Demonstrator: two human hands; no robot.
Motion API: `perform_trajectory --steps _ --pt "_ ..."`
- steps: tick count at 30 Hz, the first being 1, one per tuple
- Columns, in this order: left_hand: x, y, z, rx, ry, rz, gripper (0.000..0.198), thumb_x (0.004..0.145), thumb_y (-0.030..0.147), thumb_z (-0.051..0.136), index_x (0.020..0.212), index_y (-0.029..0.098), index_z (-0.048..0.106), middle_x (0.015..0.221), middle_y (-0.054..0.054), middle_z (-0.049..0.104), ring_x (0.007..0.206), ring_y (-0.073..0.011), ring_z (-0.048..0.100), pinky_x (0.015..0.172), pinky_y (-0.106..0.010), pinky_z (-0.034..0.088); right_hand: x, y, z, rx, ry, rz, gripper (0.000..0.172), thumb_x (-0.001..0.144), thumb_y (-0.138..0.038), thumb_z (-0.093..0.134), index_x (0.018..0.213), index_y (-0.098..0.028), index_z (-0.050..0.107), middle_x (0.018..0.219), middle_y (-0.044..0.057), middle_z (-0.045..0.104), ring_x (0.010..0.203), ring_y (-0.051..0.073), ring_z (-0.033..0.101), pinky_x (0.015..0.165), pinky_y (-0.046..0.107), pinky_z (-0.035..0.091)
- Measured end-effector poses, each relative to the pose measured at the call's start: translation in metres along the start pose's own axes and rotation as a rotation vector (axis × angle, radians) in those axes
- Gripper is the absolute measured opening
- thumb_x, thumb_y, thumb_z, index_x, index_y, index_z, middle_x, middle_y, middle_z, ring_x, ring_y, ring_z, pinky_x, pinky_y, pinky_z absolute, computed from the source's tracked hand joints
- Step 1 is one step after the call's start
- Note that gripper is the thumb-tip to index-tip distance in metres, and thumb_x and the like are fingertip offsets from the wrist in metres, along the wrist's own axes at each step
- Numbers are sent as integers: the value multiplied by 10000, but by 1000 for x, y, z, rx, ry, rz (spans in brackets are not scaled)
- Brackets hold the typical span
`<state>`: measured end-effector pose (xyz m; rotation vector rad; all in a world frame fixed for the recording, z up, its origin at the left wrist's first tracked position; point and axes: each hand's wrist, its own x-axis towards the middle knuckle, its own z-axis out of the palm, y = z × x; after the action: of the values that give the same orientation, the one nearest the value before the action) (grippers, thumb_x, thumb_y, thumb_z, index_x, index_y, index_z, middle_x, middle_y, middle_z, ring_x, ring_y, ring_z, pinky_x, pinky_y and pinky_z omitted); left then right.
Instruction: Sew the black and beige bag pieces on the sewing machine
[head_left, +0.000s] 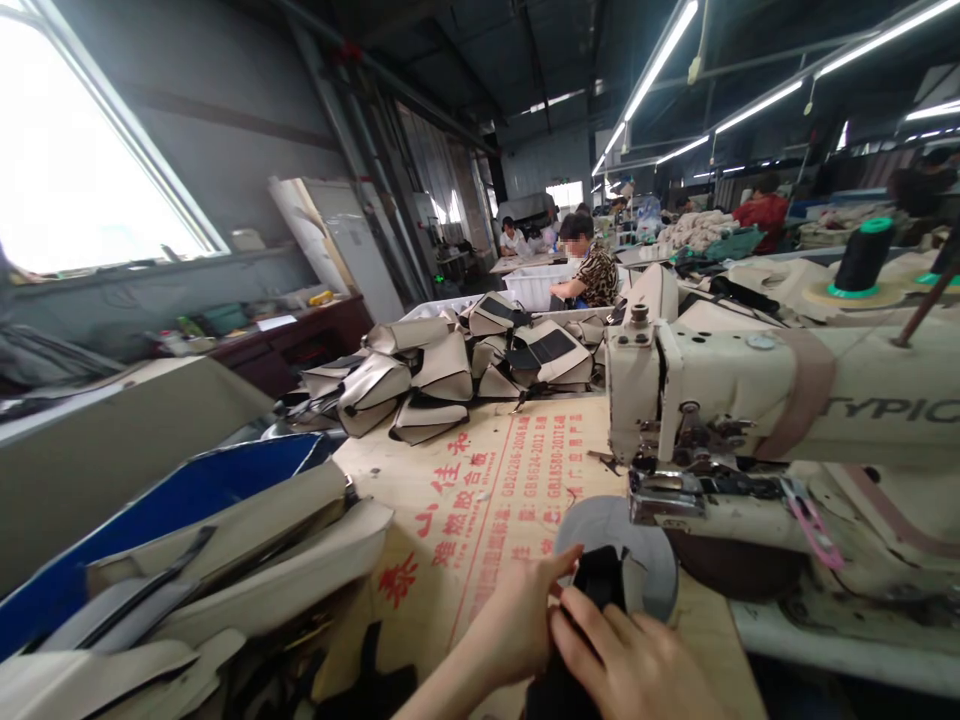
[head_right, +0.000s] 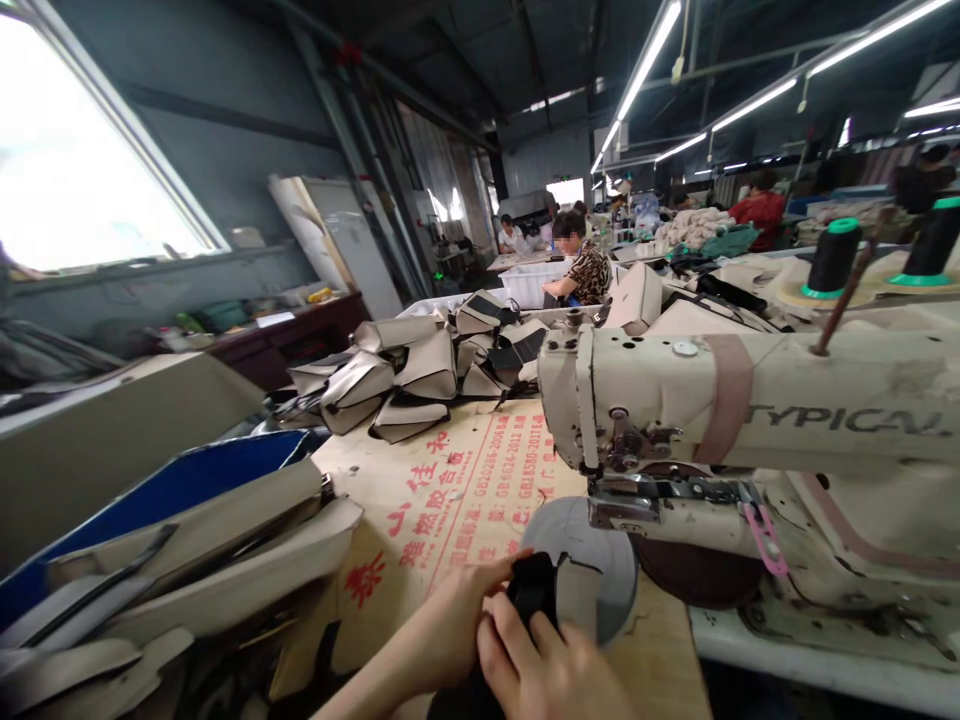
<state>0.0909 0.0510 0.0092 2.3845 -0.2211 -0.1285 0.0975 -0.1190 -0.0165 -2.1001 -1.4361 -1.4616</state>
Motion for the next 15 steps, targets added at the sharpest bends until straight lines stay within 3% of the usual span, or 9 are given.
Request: perform_trajectory --steps 3,6,8,11,13,15 --pt "2 -4 -2 -62 -79 17 732 621 134 553 1329 172 372 1182 -84 584 887 -206 611 713 -259 497 7 2 0 122 -63 176 341 914 -140 207 934 -151 546 763 37 621 491 133 563 400 256 379" --pt "5 -10 -6 -82 -210 30 812 586 138 565 1353 231 316 1175 -48 589 834 -188 626 636 -230 502 4 13 -7 363 -164 431 234 939 -247 280 1016 -192 494 813 -10 625 601 106 600 495 197 433" --pt "7 -15 -9 -13 -218 60 818 571 111 531 1351 244 321 1161 -37 601 842 -180 624 680 -236 500 0 18 -13 421 -252 323 189 895 -212 342 977 -223 512 848 -33 624 641 109 596 528 198 445" --pt "13 -18 -15 27 -259 58 831 548 113 552 1340 252 340 1224 -36 561 904 -191 609 706 -235 494 -7 20 -16 208 -261 -31 163 763 -139 435 807 -230 563 853 -49 629 610 155 567 429 257 406" --pt "14 -13 -22 51 -293 -13 828 546 145 589 1331 260 351 1225 -38 560 885 -193 617 668 -227 495 -13 17 -14 82 -225 -68 244 730 -120 437 874 -239 593 946 -69 636 628 159 569 418 267 406" --pt "9 2 -29 139 -302 -35 689 584 213 606 1256 254 458 1142 -35 614 843 -192 626 658 -229 489 -18 12 -10 31 -235 -16 381 755 -134 395 1082 -231 564 1123 -65 586 667 150 576 471 271 443"
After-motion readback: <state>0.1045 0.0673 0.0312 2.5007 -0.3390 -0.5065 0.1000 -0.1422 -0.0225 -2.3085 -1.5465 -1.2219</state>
